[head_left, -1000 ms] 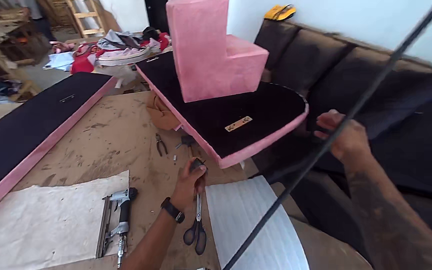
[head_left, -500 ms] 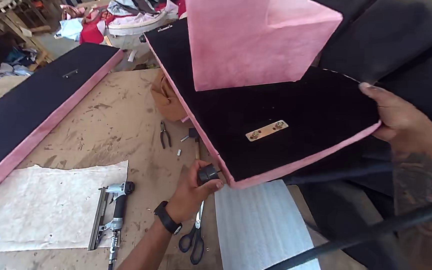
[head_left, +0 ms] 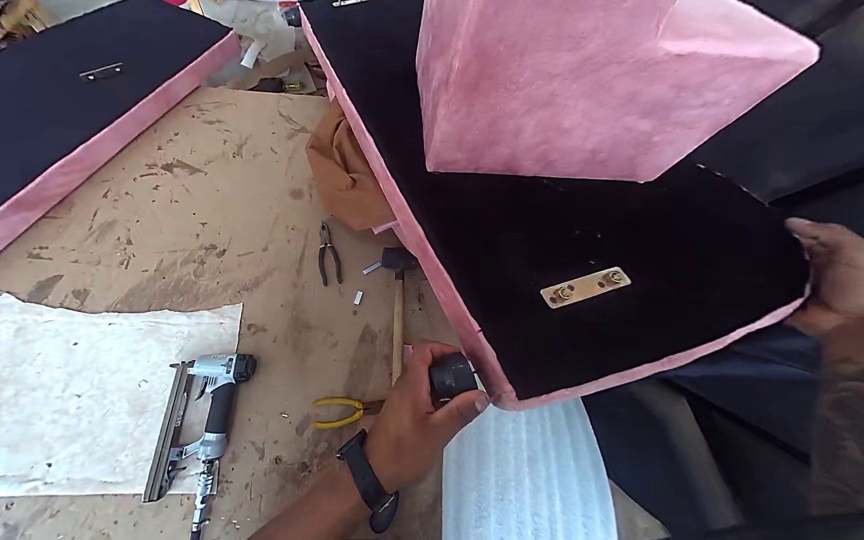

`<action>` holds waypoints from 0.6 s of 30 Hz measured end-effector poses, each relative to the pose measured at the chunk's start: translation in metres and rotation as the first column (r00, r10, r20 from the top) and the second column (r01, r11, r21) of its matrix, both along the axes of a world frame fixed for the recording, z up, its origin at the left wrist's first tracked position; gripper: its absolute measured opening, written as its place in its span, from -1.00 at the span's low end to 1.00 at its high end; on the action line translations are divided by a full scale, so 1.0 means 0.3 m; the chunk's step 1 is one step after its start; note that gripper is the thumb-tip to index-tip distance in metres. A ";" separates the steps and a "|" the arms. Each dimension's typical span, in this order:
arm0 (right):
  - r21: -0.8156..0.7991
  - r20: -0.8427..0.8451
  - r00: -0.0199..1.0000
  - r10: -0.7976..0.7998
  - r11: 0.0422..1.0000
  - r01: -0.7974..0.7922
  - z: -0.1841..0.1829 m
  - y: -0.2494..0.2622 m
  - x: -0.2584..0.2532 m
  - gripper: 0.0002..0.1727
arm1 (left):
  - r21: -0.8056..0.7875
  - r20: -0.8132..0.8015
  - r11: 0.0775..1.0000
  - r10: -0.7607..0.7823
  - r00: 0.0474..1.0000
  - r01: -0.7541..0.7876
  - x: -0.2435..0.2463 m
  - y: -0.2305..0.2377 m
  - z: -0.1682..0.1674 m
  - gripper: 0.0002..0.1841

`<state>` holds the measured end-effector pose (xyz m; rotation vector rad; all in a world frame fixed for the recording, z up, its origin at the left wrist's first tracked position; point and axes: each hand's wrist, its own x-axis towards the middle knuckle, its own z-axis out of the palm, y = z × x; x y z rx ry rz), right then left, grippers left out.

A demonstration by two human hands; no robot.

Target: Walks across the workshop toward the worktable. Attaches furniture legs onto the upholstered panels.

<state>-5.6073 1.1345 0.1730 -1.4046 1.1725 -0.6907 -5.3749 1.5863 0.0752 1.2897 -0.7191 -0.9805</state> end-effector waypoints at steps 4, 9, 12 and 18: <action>0.037 -0.227 0.974 0.010 0.999 -0.002 0.004 -0.043 0.054 -0.54 | -0.052 -0.049 0.999 0.008 0.999 -0.011 -0.009 -0.001 0.001 -0.36; -0.050 -0.265 0.962 -0.058 0.998 0.047 -0.022 -0.048 0.045 -0.49 | -0.065 -0.064 0.995 0.065 0.996 -0.069 -0.026 -0.023 -0.006 -0.34; -0.068 -0.318 0.940 -0.123 0.992 0.107 0.003 -0.020 0.086 -0.49 | -0.139 -0.119 0.974 0.163 0.979 -0.179 -0.060 -0.047 -0.025 -0.35; -0.140 -0.394 0.911 -0.126 0.987 0.076 0.002 -0.060 0.081 -0.48 | -0.164 0.037 0.931 0.337 0.941 -0.327 -0.102 -0.075 -0.024 -0.36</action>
